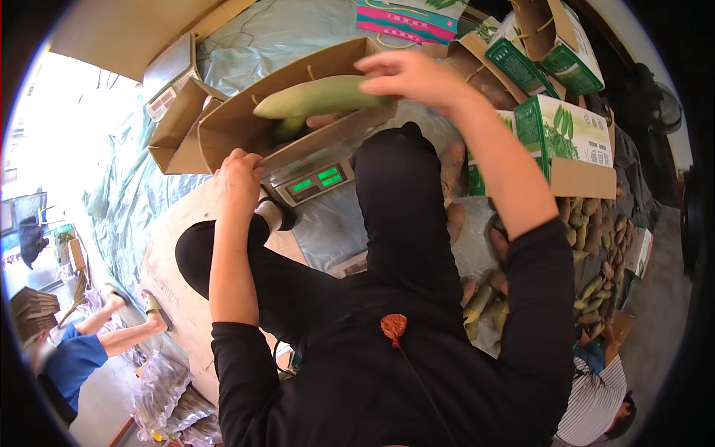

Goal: Weighing produce on an electronic scale and placing it into paper bags and cardboard boxes for shipping.

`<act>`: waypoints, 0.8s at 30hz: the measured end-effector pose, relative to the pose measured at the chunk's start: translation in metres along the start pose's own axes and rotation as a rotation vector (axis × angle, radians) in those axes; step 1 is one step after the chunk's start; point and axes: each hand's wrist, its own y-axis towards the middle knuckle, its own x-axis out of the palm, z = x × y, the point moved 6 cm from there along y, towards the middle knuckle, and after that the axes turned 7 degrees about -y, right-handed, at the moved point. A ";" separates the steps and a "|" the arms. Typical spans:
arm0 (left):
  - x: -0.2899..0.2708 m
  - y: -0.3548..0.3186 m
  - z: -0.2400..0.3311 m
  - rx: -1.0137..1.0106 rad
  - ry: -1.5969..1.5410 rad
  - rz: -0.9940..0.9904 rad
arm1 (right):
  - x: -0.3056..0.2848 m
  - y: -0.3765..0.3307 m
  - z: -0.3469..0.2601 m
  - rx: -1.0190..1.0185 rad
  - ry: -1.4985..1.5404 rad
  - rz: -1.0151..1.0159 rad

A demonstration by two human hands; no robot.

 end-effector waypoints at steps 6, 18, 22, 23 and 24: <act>0.005 -0.002 -0.009 -0.016 0.015 -0.017 | 0.009 -0.011 0.031 -0.072 0.068 0.226; 0.019 0.009 -0.011 0.094 0.073 -0.047 | 0.005 -0.323 0.307 0.863 0.256 0.655; 0.037 0.014 -0.035 0.140 0.069 -0.012 | 0.067 -0.429 0.372 1.219 0.239 0.717; 0.038 0.013 -0.041 0.127 0.021 -0.024 | 0.085 -0.449 0.383 1.234 0.250 0.717; 0.039 0.011 -0.041 0.135 0.027 -0.035 | 0.104 -0.467 0.396 1.296 0.256 0.663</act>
